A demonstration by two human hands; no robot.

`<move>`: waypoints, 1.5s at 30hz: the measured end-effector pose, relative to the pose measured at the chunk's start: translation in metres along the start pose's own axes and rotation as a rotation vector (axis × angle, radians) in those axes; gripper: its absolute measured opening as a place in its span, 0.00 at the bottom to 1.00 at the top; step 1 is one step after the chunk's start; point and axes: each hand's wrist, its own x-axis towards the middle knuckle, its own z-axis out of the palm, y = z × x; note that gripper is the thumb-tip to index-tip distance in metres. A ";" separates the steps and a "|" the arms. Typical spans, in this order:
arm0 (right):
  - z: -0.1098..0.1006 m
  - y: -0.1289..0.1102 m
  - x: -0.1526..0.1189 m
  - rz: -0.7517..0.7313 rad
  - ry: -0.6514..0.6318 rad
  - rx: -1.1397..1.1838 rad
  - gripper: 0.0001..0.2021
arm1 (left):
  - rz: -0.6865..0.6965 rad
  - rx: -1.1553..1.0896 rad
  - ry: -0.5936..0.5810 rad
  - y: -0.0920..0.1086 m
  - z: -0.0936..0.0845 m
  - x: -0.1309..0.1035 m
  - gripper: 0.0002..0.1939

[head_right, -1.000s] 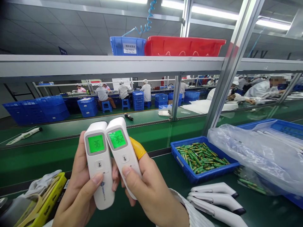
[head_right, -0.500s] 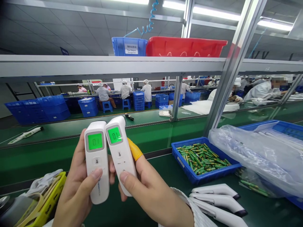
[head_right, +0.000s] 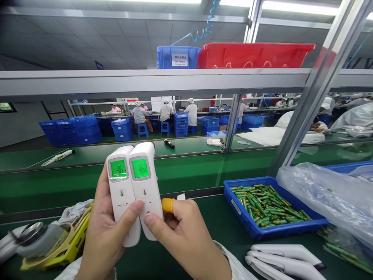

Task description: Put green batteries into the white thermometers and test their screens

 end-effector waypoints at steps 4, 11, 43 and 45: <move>0.004 0.002 0.002 0.082 -0.040 0.157 0.18 | -0.020 -0.064 -0.009 -0.001 -0.001 0.000 0.43; 0.005 0.005 0.003 0.065 -0.142 0.276 0.20 | 0.003 0.003 0.001 -0.001 -0.001 0.000 0.43; 0.006 0.001 0.007 0.148 -0.185 0.244 0.22 | -0.035 0.082 -0.013 -0.003 0.008 -0.005 0.42; 0.005 0.002 0.007 0.139 -0.192 0.275 0.22 | -0.040 0.063 -0.017 -0.003 0.008 -0.005 0.42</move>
